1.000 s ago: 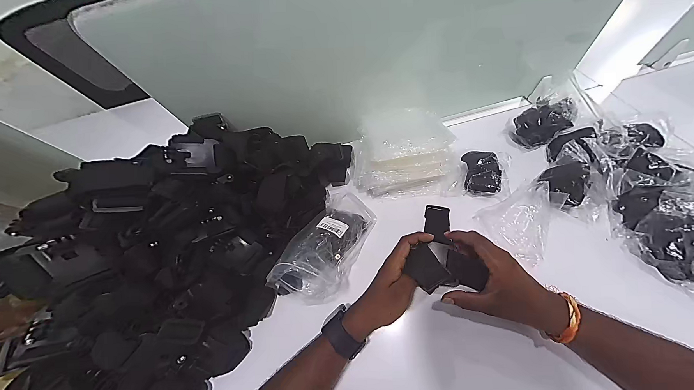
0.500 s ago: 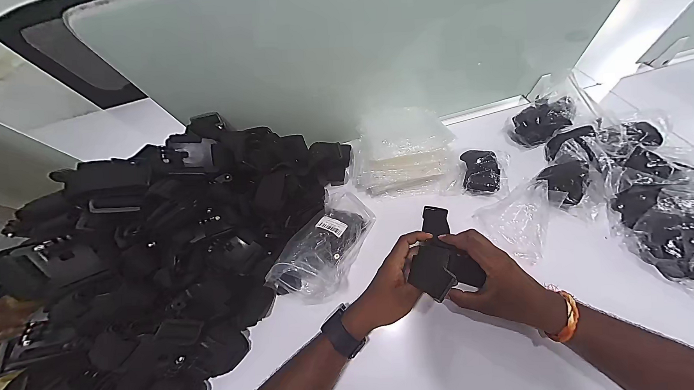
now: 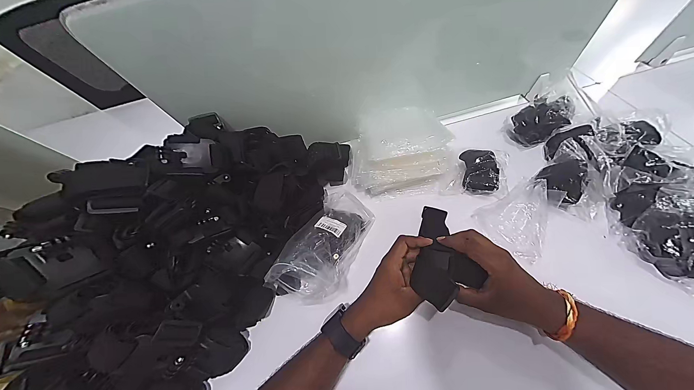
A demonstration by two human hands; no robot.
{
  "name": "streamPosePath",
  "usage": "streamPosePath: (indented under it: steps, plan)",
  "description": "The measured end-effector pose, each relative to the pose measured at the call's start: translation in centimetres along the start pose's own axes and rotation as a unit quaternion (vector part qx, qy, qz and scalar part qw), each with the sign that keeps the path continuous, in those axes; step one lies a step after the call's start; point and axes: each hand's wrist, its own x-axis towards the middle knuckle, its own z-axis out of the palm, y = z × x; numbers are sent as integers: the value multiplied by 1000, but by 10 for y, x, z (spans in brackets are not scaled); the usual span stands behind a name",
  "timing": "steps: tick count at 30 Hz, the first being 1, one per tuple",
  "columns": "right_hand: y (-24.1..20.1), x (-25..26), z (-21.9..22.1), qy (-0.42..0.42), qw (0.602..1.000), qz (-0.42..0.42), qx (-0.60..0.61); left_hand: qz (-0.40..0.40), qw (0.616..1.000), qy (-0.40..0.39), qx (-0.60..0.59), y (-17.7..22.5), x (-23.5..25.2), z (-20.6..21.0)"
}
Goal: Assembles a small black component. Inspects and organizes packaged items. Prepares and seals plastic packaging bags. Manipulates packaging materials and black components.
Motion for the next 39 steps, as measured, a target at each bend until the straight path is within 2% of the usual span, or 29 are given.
streamPosePath:
  steps: [5, 9, 13, 17, 20, 24, 27, 30, 35, 39]
  plan:
    - [-2, 0, -1, 4, 1000, 0, -18, -6, 1000, -5, 8, 0, 0, -3]
    - [-2, 0, -1, 8, 1000, 1, -26, -96, 988, 9, -122, 3, -5, -5]
    - [-3, 0, -1, 15, 999, 4, -40, -105, 988, 11, -117, 4, -4, -5]
    - [-5, 0, -1, 20, 998, 1, -58, -69, 996, 39, -49, 5, -4, 1]
    - [-5, -1, -1, 16, 997, 6, -73, -34, 993, 88, 75, 2, -5, 3]
    - [-7, 0, -2, 15, 996, 14, -91, 27, 962, 161, 219, -1, -5, 1]
    - [-10, 0, -1, 11, 995, 26, -93, 42, 938, 185, 291, 2, -6, -1]
    - [-10, -1, -1, 9, 996, 25, -87, 67, 928, 184, 318, 3, -7, 1]
    - [-12, 0, -1, 12, 994, 19, -106, 118, 948, 129, 265, 0, -7, 4]
    - [-12, -1, 0, 17, 993, 12, -117, 123, 949, 102, 271, 2, -7, 4]
